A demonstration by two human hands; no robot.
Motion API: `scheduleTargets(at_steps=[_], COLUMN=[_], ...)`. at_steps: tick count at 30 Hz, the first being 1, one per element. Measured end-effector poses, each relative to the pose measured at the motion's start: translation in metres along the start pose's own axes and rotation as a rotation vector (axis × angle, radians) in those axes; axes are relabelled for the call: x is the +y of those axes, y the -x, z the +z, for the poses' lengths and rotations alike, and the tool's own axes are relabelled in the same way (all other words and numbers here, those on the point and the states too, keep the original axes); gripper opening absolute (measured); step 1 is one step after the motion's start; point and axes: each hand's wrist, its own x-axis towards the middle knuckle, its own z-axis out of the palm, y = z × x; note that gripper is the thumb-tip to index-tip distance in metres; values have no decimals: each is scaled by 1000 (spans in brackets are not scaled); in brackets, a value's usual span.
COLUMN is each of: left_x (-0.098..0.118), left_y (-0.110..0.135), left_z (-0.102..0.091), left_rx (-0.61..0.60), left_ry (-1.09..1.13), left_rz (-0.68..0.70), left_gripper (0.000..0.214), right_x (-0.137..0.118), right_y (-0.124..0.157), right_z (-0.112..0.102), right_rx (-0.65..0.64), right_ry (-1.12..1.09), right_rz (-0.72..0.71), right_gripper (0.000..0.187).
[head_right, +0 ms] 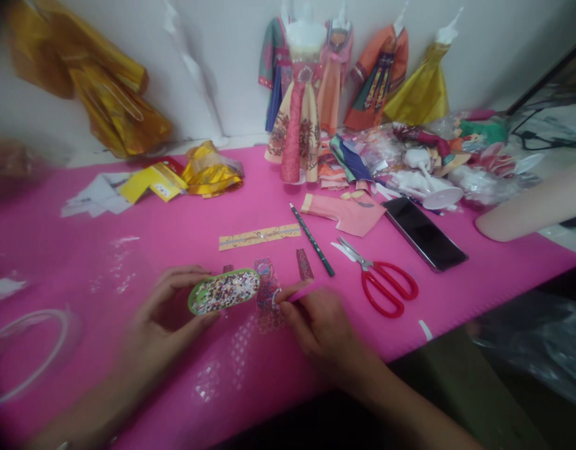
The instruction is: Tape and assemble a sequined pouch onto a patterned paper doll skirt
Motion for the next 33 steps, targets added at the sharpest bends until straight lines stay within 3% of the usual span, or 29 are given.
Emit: scheduleTargets(at_steps=[33], left_x=[-4], left_y=[0], left_z=[2], left_rx=[-4], left_ry=[24], left_rz=[5], left_gripper=[29], right_x=[0], right_y=[0], right_z=[0], right_rx=[2], right_ry=[-22], right_rz=[10], right_gripper=[10])
